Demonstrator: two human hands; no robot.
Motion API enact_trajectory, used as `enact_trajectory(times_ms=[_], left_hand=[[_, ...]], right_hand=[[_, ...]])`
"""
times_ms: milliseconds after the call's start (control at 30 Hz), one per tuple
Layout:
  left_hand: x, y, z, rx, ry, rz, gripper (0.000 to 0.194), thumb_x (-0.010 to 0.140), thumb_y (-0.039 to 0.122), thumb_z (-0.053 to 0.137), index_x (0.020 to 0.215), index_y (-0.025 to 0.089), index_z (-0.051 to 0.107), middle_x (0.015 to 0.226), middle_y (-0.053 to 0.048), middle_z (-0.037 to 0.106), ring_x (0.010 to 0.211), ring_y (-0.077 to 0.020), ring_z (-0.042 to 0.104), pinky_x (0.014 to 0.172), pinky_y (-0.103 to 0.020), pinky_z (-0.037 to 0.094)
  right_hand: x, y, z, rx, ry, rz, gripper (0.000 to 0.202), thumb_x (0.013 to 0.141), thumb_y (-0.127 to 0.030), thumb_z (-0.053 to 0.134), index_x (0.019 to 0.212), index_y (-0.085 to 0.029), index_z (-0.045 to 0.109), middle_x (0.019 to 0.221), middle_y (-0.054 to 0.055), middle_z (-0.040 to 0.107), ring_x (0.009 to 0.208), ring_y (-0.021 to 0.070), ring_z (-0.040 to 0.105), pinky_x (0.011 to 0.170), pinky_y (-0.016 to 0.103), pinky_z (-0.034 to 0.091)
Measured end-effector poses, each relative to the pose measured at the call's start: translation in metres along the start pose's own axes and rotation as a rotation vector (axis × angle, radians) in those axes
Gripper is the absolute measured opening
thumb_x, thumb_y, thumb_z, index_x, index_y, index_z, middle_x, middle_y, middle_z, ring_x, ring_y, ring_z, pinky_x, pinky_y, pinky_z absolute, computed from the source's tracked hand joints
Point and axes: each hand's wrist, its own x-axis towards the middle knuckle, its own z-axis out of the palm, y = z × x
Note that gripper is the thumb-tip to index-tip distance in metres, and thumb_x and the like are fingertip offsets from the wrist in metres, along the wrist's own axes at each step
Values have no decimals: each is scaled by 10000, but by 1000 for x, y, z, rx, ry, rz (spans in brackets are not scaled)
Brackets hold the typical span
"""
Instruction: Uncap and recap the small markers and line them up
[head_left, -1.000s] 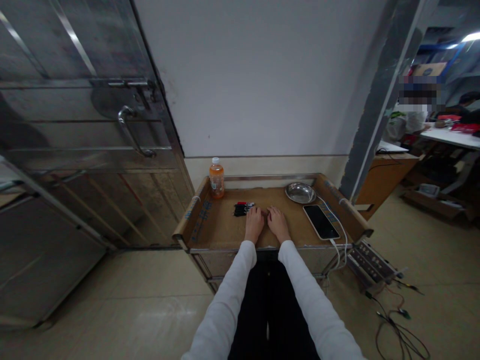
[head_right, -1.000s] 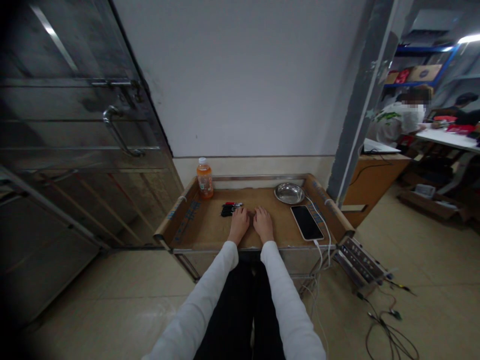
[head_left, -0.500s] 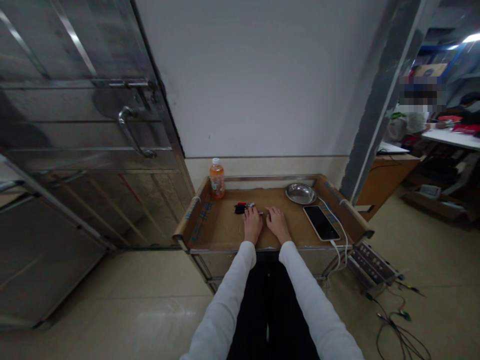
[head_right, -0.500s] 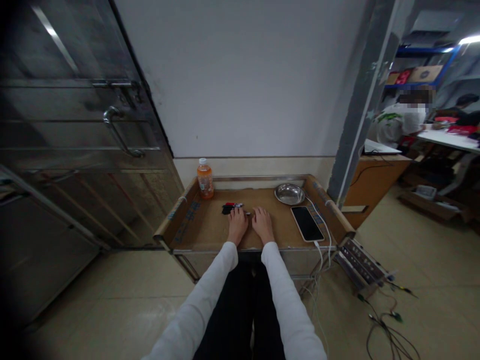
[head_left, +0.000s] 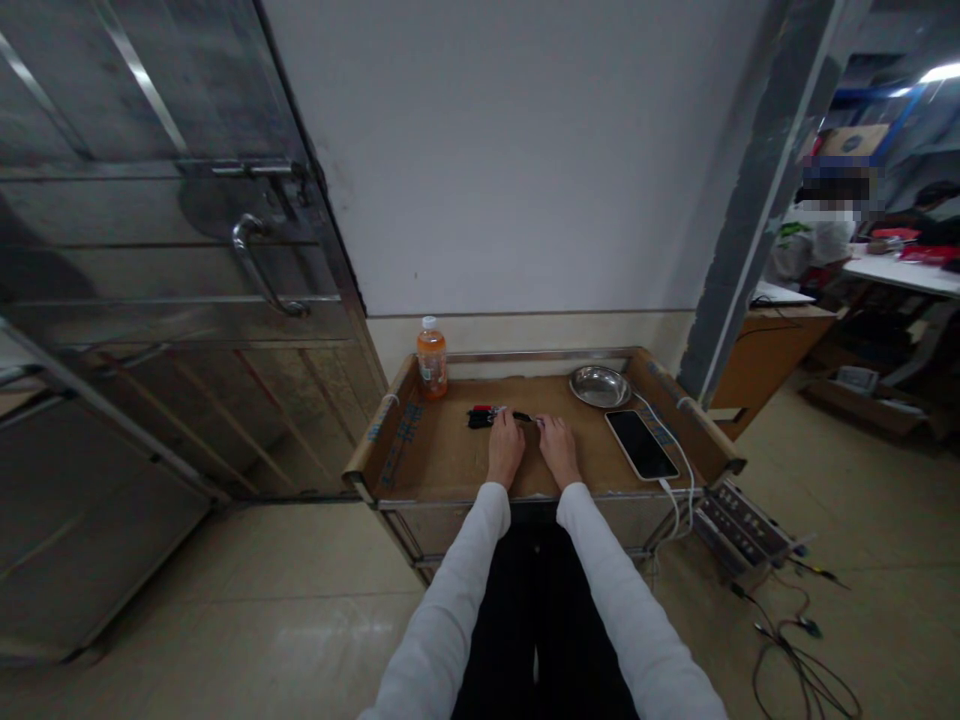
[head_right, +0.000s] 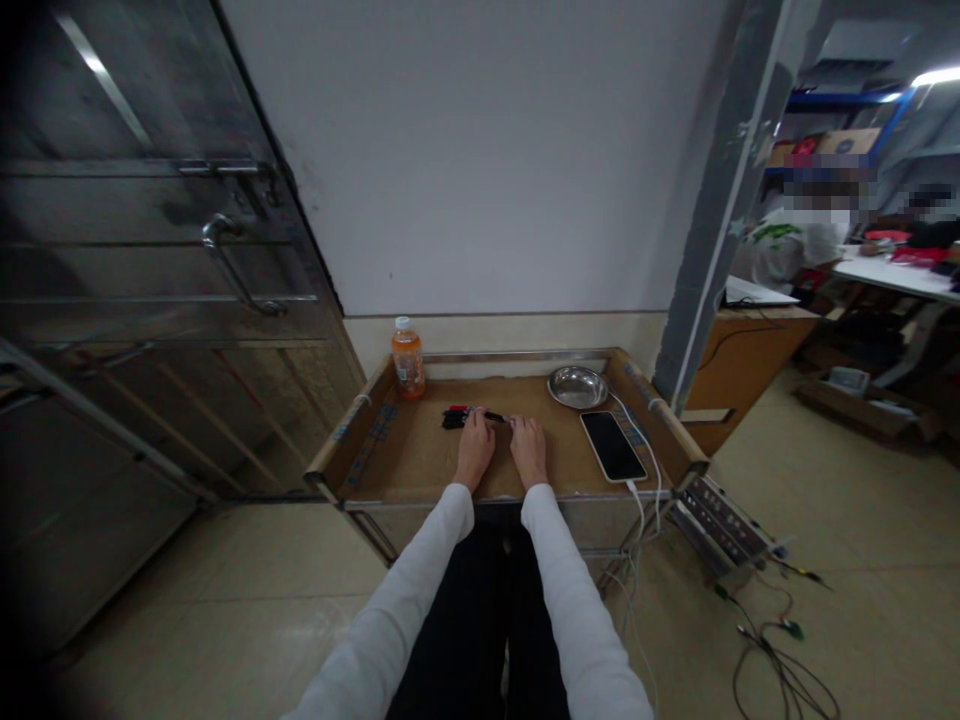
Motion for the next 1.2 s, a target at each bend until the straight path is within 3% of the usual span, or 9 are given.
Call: enact_trajectory(times_ms=[133,333,533,867,1200], left_hand=[[1,-2,2,-84,41,-18,451,843,52,362,1285,133,405,1299,-145,506,1257,-199,462,1038,-362,407],[1,-2,2,-187,-51,121,456,905,148,383,1357,178,334,1333,-121,480,1269,-186,454,1042,-346,409],[-2,1,-2,-324,-62,257,224,936,232,419,1143,214,499,1133,-69,536,1069,-162,568,957,-318,462],[0,-1,-2,-346,109,135,201,950,230,378,1117,190,483,1118,-98,537,1091,-197,549,969,-381,447],[2,-3,-2,-402,231,77,208,946,193,354,1112,182,480,1089,-110,520,1087,-201,521,967,-400,438]], right_hand=[[0,0,-1,3,-18,34,268,947,-179,356,1088,-170,583,973,95,649,934,197,549,828,283,372],[0,3,3,42,-20,35,237,912,-148,393,1055,-131,582,981,112,634,937,204,537,830,292,382],[0,6,9,71,2,-98,254,862,-108,424,1051,-126,593,1023,119,630,963,225,510,872,339,384],[0,8,7,185,82,-23,273,857,-64,387,990,-151,609,990,88,638,928,208,520,857,318,397],[1,9,4,260,92,-6,280,918,-147,359,961,-162,635,945,92,655,913,215,537,837,331,412]])
